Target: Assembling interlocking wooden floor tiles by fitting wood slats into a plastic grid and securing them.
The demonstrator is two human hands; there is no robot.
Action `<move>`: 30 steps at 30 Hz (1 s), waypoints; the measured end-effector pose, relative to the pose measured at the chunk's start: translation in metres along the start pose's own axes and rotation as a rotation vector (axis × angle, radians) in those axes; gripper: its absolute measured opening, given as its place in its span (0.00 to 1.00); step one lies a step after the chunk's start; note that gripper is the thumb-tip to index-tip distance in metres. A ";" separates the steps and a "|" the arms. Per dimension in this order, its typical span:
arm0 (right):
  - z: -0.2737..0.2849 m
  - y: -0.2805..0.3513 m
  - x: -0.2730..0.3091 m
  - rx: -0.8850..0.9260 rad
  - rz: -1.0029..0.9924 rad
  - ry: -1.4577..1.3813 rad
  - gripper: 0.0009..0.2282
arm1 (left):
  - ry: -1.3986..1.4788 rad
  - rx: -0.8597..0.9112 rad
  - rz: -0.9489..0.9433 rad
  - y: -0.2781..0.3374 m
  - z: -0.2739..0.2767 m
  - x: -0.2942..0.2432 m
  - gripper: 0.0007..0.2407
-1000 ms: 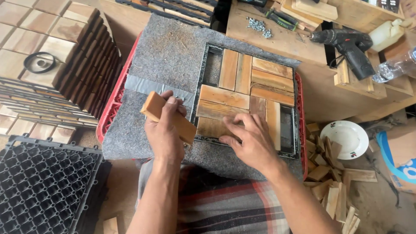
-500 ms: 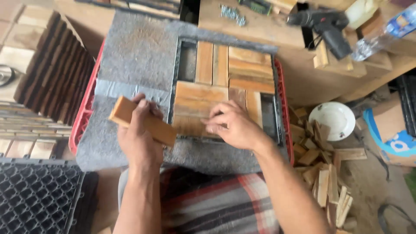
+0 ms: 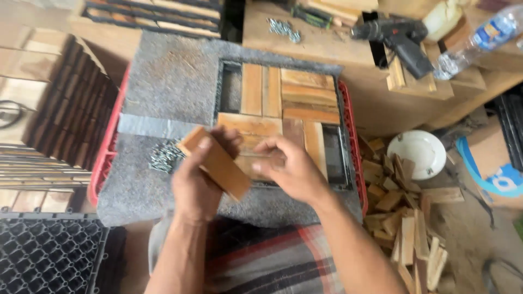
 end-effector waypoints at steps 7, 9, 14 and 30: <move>-0.018 0.022 0.006 0.018 -0.073 -0.423 0.22 | -0.122 0.460 0.025 0.016 -0.017 0.008 0.34; -0.017 0.017 0.000 0.004 -0.063 -0.489 0.19 | -0.132 0.453 -0.013 0.013 -0.018 0.004 0.34; -0.010 0.019 -0.015 -0.126 -0.230 -0.826 0.13 | -0.336 0.286 -0.070 0.015 -0.016 -0.006 0.30; 0.094 0.058 -0.074 -0.716 -0.553 -0.178 0.26 | -1.541 0.747 -1.004 0.016 -0.030 0.102 0.33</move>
Point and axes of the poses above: each hand's wrist, its own y-axis away from the middle knuckle, its own z-axis out of the back of the hand, x = y × z, the point moved 2 cm from there along -y, towards the middle knuckle, and after that the axes turned 9 degrees about -x, right-handed, at the moved point
